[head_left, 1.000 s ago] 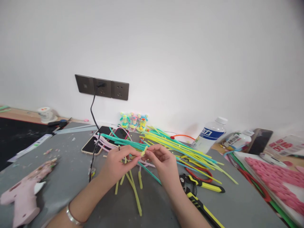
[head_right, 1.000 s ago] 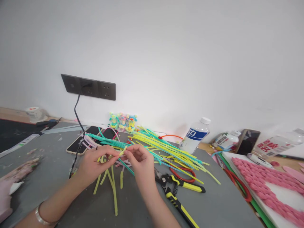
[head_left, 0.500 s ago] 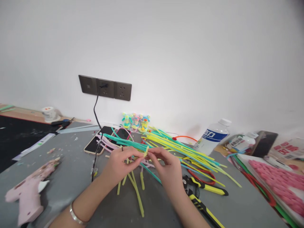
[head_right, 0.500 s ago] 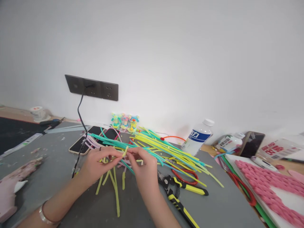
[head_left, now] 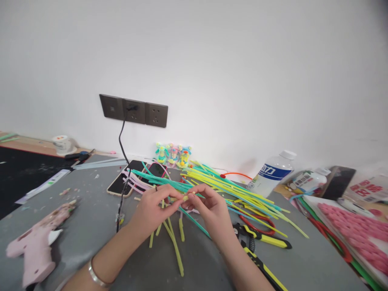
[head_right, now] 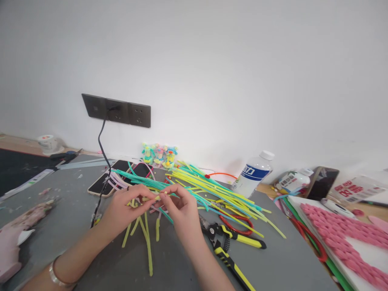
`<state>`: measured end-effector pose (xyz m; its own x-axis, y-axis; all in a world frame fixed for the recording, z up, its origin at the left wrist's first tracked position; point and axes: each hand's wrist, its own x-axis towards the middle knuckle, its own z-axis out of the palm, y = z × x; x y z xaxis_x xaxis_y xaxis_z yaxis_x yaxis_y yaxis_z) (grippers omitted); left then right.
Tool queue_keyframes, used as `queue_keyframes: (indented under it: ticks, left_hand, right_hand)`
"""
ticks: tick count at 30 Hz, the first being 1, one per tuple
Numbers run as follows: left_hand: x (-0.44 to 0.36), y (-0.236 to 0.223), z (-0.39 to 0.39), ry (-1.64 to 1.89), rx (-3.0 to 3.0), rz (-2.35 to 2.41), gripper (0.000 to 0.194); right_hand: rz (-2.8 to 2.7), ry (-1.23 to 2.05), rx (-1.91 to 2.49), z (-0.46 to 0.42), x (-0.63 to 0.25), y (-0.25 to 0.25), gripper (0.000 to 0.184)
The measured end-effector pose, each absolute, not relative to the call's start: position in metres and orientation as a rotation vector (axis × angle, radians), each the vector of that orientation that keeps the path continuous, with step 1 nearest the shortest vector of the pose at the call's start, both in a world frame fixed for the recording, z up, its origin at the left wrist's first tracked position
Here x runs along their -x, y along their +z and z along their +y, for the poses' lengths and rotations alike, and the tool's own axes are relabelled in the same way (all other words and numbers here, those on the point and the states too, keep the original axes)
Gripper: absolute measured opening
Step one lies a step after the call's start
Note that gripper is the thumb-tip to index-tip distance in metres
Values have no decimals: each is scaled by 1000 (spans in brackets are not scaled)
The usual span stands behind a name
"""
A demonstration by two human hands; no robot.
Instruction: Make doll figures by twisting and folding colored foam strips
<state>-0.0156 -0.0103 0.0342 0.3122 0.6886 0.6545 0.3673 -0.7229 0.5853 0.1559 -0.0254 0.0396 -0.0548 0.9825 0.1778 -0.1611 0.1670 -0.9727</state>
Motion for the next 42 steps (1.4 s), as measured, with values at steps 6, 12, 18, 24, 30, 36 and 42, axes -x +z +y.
queue_keyframes:
  ticks: [6,12,18,24,30,36,42]
  left_hand:
    - [14,35,-8,1229,-2202,1008,9]
    - [13,35,-9,1183,-2146,968,9]
    - [13,37,-12,1201,-2087,906,13]
    - [12,36,-13,1177,-2070,933,15]
    - [13,34,-12,1150,-1994,996,18]
    - [12,33,-13,1142,-2017,1009,14]
    - [13,35,-13,1142,-2077,1028,14]
  right_hand:
    - [-1160,1309,969,-23,-160,41,32]
    - [-1164,1323,979,-21,-159,39,34]
    - [-1144,1388,932,-21,-161,38,32]
    - [-1104,1378,880,-20,-160,35,29]
    - [-1356,833,1004,-25,-158,34,5]
    - [-1437,788,1009,-28,-153,30,10]
    - [-1268,997,977,-27,-151,27,12]
